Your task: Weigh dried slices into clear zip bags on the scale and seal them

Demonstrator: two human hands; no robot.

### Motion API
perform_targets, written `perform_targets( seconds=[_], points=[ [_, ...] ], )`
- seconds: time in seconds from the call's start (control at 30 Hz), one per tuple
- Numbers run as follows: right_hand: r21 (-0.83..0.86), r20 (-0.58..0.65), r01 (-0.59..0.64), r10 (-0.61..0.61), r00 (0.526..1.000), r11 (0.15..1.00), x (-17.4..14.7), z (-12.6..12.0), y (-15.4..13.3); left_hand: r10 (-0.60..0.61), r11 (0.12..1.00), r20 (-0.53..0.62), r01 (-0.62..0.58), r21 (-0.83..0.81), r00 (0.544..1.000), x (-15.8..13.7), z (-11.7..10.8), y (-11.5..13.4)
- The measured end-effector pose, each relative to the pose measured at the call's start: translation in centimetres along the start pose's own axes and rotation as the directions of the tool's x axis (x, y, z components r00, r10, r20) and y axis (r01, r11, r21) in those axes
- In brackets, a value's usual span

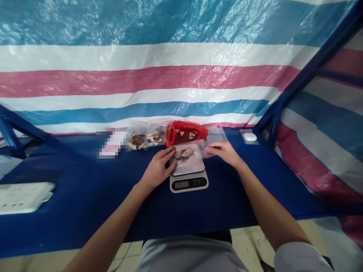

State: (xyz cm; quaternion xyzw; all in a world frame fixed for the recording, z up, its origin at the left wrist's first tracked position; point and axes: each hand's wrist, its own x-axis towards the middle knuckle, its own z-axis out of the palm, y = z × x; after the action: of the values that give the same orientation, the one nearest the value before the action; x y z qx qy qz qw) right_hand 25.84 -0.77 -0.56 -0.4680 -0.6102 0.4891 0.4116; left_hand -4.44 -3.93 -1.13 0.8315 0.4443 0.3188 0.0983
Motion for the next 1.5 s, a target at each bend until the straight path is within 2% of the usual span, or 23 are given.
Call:
perform_targets(
  seconds=[0.17, 0.23, 0.33, 0.43, 0.53, 0.63, 0.73, 1.03, 1.5],
  points=[
    [-0.032, 0.075, -0.035, 0.037, 0.996, 0.999, -0.9, -1.1, -0.2, -0.004, 1.000, -0.007, 0.004, -0.019, 1.000, -0.1, -0.8, -0.2],
    [-0.075, 0.028, -0.016, 0.018, 0.999, 0.997, -1.4, -1.9, -0.3, -0.027, 0.999, -0.025, 0.027, -0.022, 0.999, -0.4, -1.4, -0.6],
    [-0.290, -0.076, 0.054, -0.080, 0.994, 0.955, -2.1, -2.8, -0.1, -0.063, 0.998, -0.035, 0.062, -0.006, 0.997, -1.2, -2.1, -1.5],
    [-0.567, -0.086, 0.113, -0.195, 0.977, 0.816, -2.9, -2.7, 0.3, -0.050, 0.997, -0.016, 0.050, 0.058, 0.999, -1.8, -2.4, -2.7],
    [-0.793, -0.032, 0.140, -0.270, 0.962, 0.593, -3.6, -1.9, 1.2, -0.030, 0.987, 0.022, 0.027, 0.156, 0.999, -2.2, -2.1, -3.7],
    [-0.885, 0.025, 0.155, -0.287, 0.958, 0.439, -4.0, -1.0, 2.6, -0.077, 0.967, 0.061, 0.059, 0.249, 0.995, -2.6, -1.6, -4.2],
    [-0.920, 0.037, 0.134, -0.257, 0.966, 0.369, -4.2, -0.5, 4.0, -0.129, 0.934, 0.104, 0.085, 0.347, 0.986, -3.0, -1.2, -4.2],
    [-0.935, 0.029, 0.112, -0.242, 0.970, 0.336, -4.0, -0.6, 4.8, -0.186, 0.853, 0.175, 0.070, 0.518, 0.967, -2.9, -1.4, -3.4],
    [-0.938, 0.006, 0.095, -0.258, 0.966, 0.333, -4.1, -0.3, 4.7, -0.160, 0.878, 0.155, 0.069, 0.474, 0.975, -3.0, -1.1, -3.8]
  ],
)
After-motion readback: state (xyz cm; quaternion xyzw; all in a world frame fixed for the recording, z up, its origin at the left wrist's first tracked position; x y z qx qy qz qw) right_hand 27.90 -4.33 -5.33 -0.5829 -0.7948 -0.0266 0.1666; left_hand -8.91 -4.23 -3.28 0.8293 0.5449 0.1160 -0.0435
